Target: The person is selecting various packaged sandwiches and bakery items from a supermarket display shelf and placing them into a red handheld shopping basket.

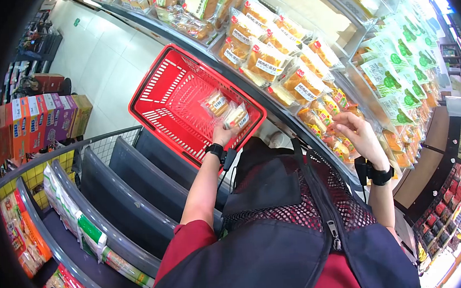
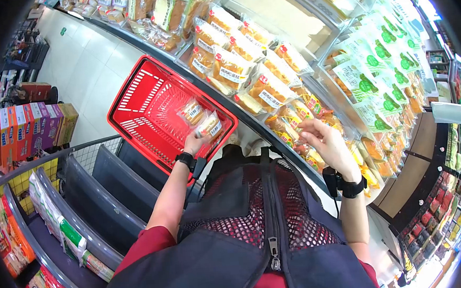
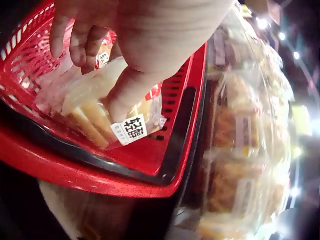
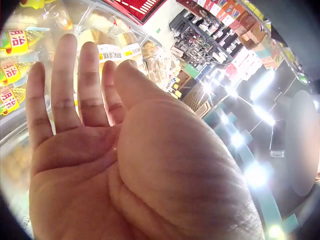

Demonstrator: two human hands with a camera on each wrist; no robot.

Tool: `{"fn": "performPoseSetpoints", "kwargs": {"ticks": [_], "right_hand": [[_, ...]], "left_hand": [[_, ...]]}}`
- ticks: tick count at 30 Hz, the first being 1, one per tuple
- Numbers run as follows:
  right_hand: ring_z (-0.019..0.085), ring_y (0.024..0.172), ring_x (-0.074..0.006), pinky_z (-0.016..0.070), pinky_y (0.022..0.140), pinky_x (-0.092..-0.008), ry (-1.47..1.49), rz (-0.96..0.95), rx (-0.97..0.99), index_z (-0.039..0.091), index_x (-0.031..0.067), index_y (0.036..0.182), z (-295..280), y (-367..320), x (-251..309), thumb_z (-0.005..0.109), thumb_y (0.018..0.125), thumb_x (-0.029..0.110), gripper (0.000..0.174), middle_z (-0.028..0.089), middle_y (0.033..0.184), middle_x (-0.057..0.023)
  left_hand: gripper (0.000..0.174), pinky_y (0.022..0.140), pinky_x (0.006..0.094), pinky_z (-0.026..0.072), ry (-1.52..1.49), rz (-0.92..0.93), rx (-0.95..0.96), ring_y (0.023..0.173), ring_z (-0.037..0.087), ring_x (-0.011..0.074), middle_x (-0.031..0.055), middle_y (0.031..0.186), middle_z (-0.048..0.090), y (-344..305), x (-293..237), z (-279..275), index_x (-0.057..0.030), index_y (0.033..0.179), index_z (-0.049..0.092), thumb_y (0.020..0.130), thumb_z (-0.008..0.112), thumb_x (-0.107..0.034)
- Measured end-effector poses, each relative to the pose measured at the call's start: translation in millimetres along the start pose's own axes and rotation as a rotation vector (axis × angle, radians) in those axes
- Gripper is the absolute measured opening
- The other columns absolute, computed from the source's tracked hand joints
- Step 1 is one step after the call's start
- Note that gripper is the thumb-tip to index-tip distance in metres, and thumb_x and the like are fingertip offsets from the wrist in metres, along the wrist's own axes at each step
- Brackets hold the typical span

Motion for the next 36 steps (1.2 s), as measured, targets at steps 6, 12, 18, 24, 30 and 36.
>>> {"fn": "performPoseSetpoints", "kwargs": {"ticks": [6,12,18,24,30,36], "right_hand": [[0.064,0.088,-0.0142,0.048,0.077,-0.0278,0.001,-0.022,-0.031,0.059,0.0019,0.107,23,4,-19,0.058,0.09,0.011,0.02,0.067,0.094,-0.0087],[0.063,0.086,-0.0138,0.0492,0.074,-0.0278,0.053,-0.029,-0.029,0.059,0.0016,0.108,21,8,-25,0.058,0.089,0.012,0.021,0.067,0.094,-0.0089],[0.062,0.081,-0.0136,0.0501,0.072,-0.0282,0.029,-0.119,0.0,0.059,0.001,0.108,38,21,6,0.057,0.09,0.012,0.021,0.067,0.094,-0.0095],[0.063,0.086,-0.021,0.0502,0.077,-0.0322,-0.091,-0.235,0.103,0.058,0.0015,0.109,60,46,73,0.058,0.088,0.011,0.023,0.065,0.096,-0.0116],[0.051,0.111,-0.0349,0.0451,0.09,-0.0407,-0.225,-0.692,0.046,0.043,0.0062,0.127,109,87,156,0.073,0.072,0.016,0.064,0.048,0.122,-0.0171],[0.058,0.097,-0.028,0.0474,0.08,-0.0383,-0.408,-0.932,-0.04,0.049,0.0085,0.12,86,25,230,0.074,0.068,0.018,0.058,0.06,0.101,-0.0099]], "left_hand": [[0.054,0.079,0.0326,0.05,0.341,0.126,-0.246,0.088,0.064,0.0194,0.014,0.102,0.067,-16,-26,-30,0.0004,0.117,0.058,0.073,0.077,-0.023],[0.037,0.079,0.0332,0.0501,0.359,0.228,-0.257,0.088,0.065,0.0217,0.0143,0.1,0.067,-13,-25,-37,-0.0023,0.108,0.064,0.079,0.07,-0.023],[0.012,0.071,0.0337,0.051,0.372,0.259,-0.212,0.078,0.065,0.0248,0.0149,0.085,0.065,-24,-49,-46,-0.0006,0.086,0.067,0.075,0.069,-0.007],[0.007,0.069,0.0334,0.0496,0.51,0.627,-0.204,0.075,0.063,0.0247,0.012,0.078,0.061,-92,-170,-74,-0.0006,0.086,0.065,0.079,0.065,-0.004],[0.007,0.069,0.0307,0.0491,0.408,0.734,-0.02,0.075,0.062,0.0214,0.0105,0.08,0.061,-111,-262,-85,0.0001,0.085,0.063,0.079,0.065,-0.001],[0.009,0.066,0.0283,0.0491,0.368,0.903,0.003,0.074,0.061,0.0204,0.0079,0.084,0.061,-222,-374,-74,-0.0028,0.087,0.064,0.079,0.065,-0.001]]}}
Point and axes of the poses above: each hand's wrist, its own y-axis towards the middle knuckle, its own z-axis out of the palm, x = y × z, the point moved 10 cm from there along y, towards the middle knuckle
